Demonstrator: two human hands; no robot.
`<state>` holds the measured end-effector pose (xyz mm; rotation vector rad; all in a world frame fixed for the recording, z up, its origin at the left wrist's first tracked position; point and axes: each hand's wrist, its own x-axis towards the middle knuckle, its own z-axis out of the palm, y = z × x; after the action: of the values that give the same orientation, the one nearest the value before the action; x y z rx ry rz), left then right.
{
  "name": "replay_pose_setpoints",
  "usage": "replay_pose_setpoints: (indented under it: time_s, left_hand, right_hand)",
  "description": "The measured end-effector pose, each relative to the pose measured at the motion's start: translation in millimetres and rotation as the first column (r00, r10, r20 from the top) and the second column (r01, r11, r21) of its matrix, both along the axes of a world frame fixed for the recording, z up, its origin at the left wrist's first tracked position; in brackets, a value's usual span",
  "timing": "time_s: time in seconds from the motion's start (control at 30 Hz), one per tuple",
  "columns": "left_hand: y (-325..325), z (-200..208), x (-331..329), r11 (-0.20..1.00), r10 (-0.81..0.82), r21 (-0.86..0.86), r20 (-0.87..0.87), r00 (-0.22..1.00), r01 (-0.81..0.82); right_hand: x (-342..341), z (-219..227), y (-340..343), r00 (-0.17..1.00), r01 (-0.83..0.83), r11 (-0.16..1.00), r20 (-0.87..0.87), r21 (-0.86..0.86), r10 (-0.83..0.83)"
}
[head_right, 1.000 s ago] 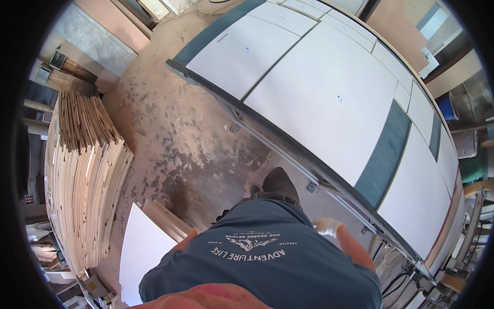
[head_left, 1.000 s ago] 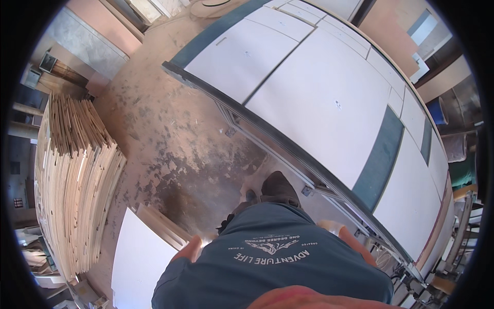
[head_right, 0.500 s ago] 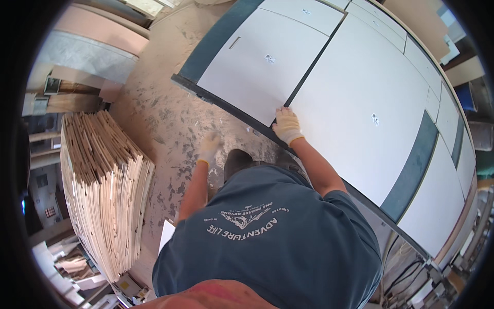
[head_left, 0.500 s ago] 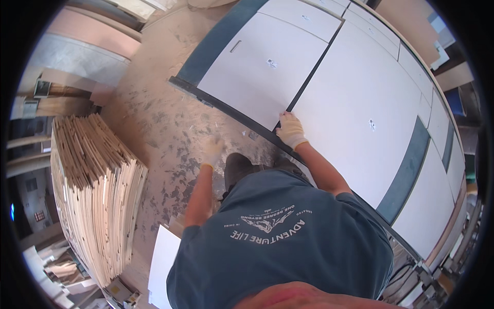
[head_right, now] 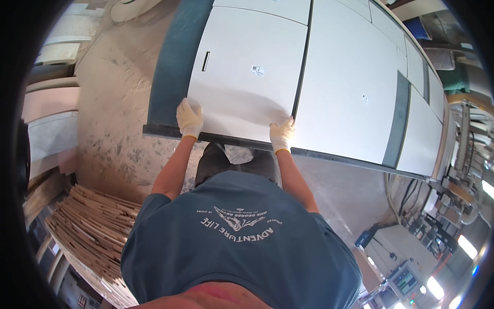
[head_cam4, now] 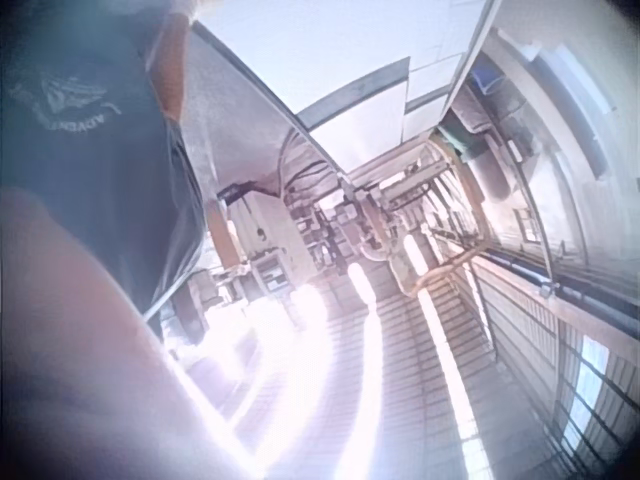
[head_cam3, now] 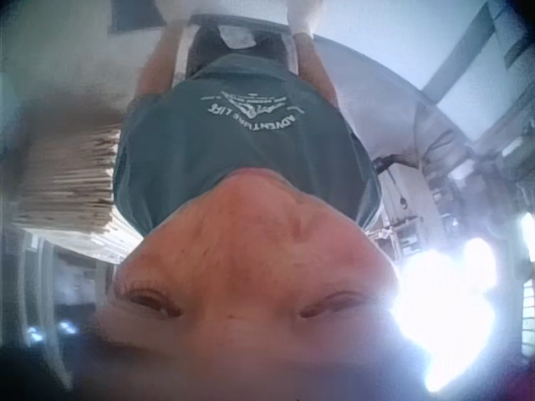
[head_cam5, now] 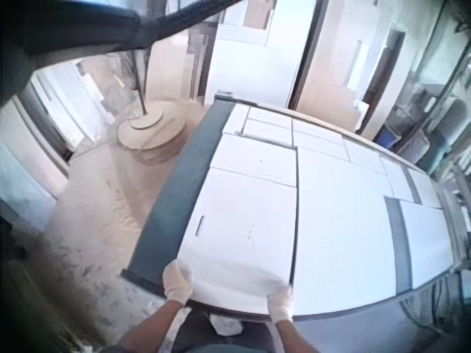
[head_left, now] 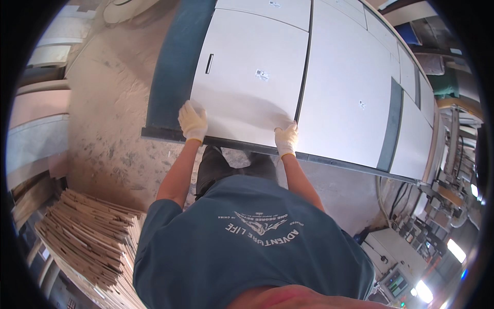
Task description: The person wipes the surface of white panels with a cloth, then repeatedly picks up panels from a table and stacks them on the floor. The person handles the panels one at a time and places them in a growing pile.
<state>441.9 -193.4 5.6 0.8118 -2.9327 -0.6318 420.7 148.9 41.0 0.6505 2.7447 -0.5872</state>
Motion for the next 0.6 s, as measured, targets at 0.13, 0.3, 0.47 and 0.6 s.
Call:
replay_pose_setpoints:
  time_s: [0.13, 0.3, 0.47, 0.6]
  left_hand:
    - [6, 14, -12, 0.969, 0.119, 0.206, 0.1, 0.988, -0.137]
    - [-34, 52, -32, 0.917, 0.072, 0.347, 0.34, 0.938, -0.196]
    - [-95, 46, -96, 0.692, -0.077, 0.698, 0.322, 0.944, -0.181]
    - [-105, 14, -135, 0.629, 0.047, 0.743, 0.26, 0.965, -0.23]
  right_hand:
    - [-22, -19, -3, 0.954, 0.279, 0.959, 0.097, 0.055, -0.283]
    - [-28, -16, 32, 0.947, 0.32, 0.942, 0.048, -0.1, -0.317]
    - [-30, 15, 47, 0.846, 0.516, 0.563, 0.283, -0.646, -0.451]
    - [-32, 33, 19, 0.859, 0.504, 0.645, 0.259, -0.574, -0.441]
